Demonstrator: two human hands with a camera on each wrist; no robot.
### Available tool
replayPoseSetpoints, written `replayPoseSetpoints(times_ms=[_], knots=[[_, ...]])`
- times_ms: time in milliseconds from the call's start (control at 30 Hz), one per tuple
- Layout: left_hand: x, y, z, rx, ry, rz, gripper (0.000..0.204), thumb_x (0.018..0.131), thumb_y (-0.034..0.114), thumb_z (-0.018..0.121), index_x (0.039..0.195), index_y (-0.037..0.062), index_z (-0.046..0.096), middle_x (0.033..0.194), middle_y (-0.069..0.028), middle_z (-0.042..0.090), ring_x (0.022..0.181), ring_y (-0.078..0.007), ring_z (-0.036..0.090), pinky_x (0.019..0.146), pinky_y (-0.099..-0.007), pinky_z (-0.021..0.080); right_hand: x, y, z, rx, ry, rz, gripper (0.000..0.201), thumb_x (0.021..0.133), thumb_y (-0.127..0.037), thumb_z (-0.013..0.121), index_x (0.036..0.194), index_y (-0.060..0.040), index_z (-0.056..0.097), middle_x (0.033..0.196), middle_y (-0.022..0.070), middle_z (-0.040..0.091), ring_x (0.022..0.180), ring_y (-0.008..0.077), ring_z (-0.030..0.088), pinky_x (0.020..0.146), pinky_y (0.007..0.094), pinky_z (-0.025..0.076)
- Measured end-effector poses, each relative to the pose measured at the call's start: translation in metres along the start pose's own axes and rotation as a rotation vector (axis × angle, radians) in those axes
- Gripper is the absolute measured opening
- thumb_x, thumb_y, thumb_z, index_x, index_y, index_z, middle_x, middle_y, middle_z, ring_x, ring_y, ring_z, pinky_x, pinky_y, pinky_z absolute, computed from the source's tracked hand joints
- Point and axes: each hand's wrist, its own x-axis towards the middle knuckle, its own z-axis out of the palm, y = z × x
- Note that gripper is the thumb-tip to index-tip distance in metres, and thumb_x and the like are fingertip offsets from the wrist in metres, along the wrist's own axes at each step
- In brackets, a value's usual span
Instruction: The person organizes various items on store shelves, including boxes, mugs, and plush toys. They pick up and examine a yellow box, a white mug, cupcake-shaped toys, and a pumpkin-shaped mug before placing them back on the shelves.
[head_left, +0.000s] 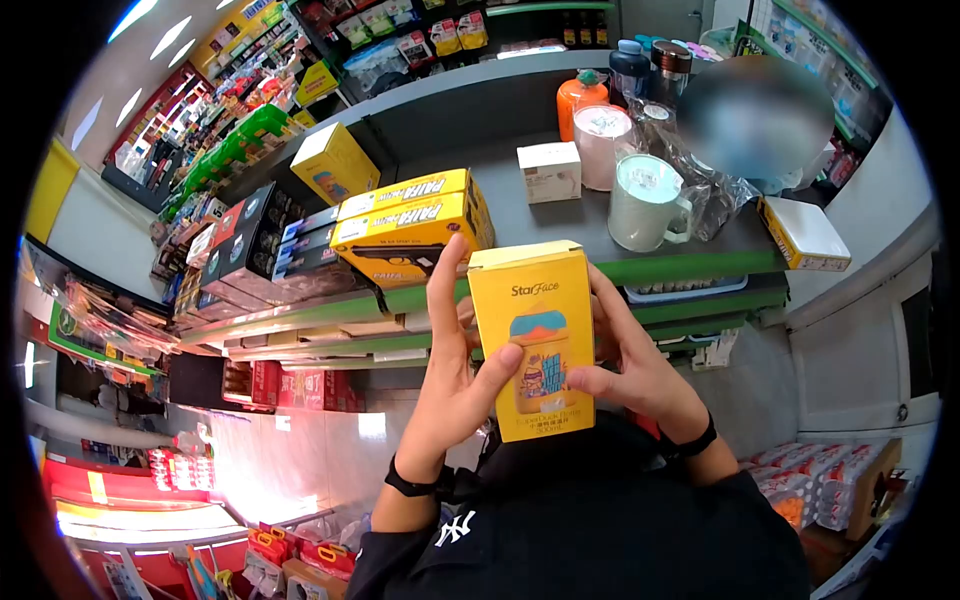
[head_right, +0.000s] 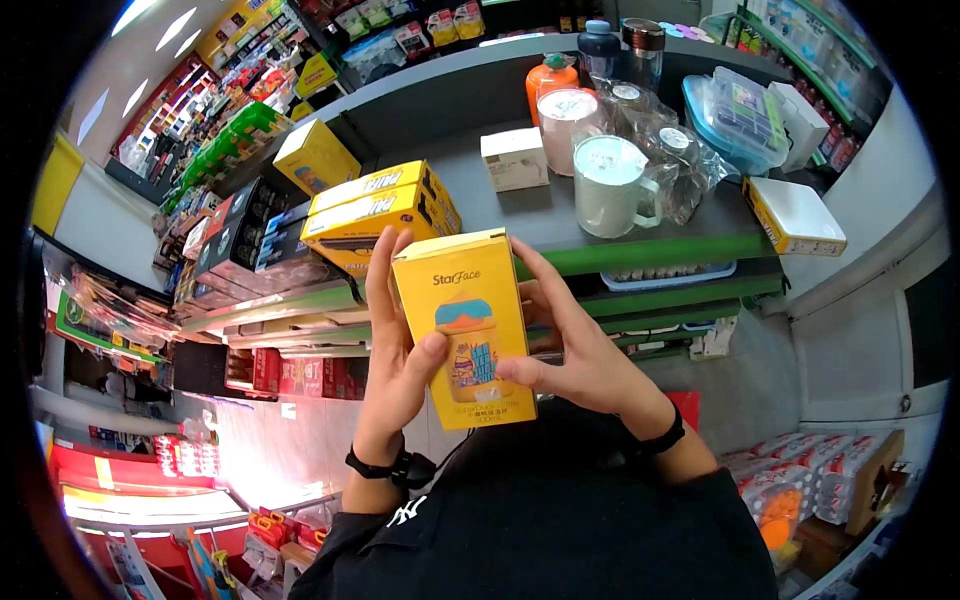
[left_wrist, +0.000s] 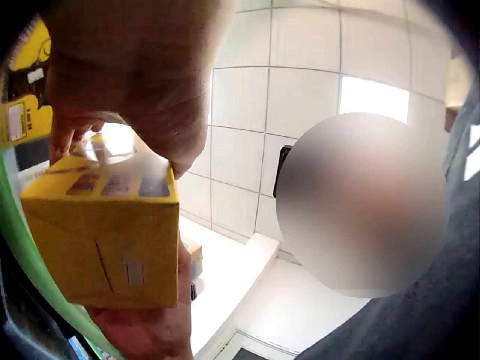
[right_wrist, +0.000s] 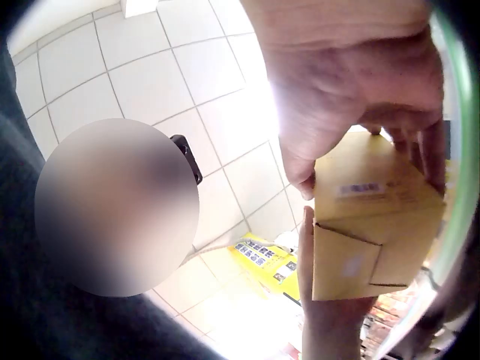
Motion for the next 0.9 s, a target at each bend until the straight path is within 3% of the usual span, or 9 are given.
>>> replayPoseSetpoints(times_ms=[100, 133, 233, 333, 467, 900], knots=[[-0.001, -0.003, -0.006, 0.096, -0.044, 0.039, 0.089, 0.101, 0.023, 0.073, 0.171, 0.016, 0.018, 0.175, -0.0151, 0.017, 0.155, -0.0318, 0.037, 0.116, -0.0453, 0.05, -0.003, -0.003, -0.002, -0.011, -0.025, 0.016, 0.119, 0.089, -0.031, 0.088, 0.174, -0.0122, 0.009, 0.15, 0.0182, 0.048, 0.136, 0.0293, 0.056, 0.108, 0.0452, 0.052], [-0.002, 0.003, -0.003, -0.003, -0.04, -0.018, 0.08, 0.101, 0.021, 0.073, 0.167, 0.0147, 0.028, 0.174, -0.0134, 0.016, 0.155, -0.0307, 0.036, 0.116, -0.0433, 0.051, -0.004, -0.003, -0.003, -0.014, -0.034, 0.02, 0.12, 0.088, -0.031, 0.089, 0.174, -0.0127, 0.008, 0.152, 0.0185, 0.047, 0.136, 0.0293, 0.056, 0.109, 0.0457, 0.052], [-0.008, 0.001, -0.001, -0.109, -0.058, -0.048, 0.076, 0.101, 0.016, 0.072, 0.164, 0.0137, 0.03, 0.173, -0.0129, 0.016, 0.154, -0.0297, 0.037, 0.115, -0.0416, 0.051, -0.006, -0.006, -0.007, -0.099, -0.03, 0.011, 0.123, 0.085, -0.029, 0.093, 0.174, -0.0174, 0.01, 0.161, 0.0178, 0.037, 0.142, 0.0296, 0.051, 0.111, 0.0468, 0.052], [-0.014, -0.003, 0.003, -0.085, -0.077, -0.028, 0.074, 0.102, 0.015, 0.073, 0.163, 0.0132, 0.031, 0.172, -0.0125, 0.018, 0.154, -0.0286, 0.036, 0.116, -0.0401, 0.051, 0.002, -0.016, -0.021, -0.308, -0.028, -0.196, 0.113, 0.085, -0.026, 0.093, 0.172, -0.0202, 0.022, 0.167, 0.0154, 0.028, 0.148, 0.0294, 0.046, 0.113, 0.0458, 0.052], [-0.016, -0.003, 0.01, -0.135, -0.054, -0.052, 0.073, 0.102, 0.014, 0.072, 0.162, 0.0135, 0.031, 0.174, -0.0125, 0.017, 0.157, -0.0288, 0.033, 0.117, -0.0399, 0.049, 0.006, -0.029, -0.025, -0.32, -0.131, -0.206, 0.082, 0.09, -0.02, 0.087, 0.16, -0.0168, 0.044, 0.166, 0.0145, 0.03, 0.151, 0.031, 0.043, 0.114, 0.0447, 0.052], [-0.015, -0.01, 0.006, -0.134, -0.081, -0.006, 0.063, 0.104, 0.012, 0.069, 0.158, 0.0173, 0.036, 0.175, -0.0122, 0.014, 0.159, -0.0307, 0.03, 0.121, -0.0423, 0.042, 0.01, -0.026, -0.023, -0.302, -0.15, -0.246, 0.065, 0.098, -0.015, 0.079, 0.153, -0.0158, 0.047, 0.164, 0.0143, 0.035, 0.151, 0.0297, 0.044, 0.117, 0.0449, 0.048]])
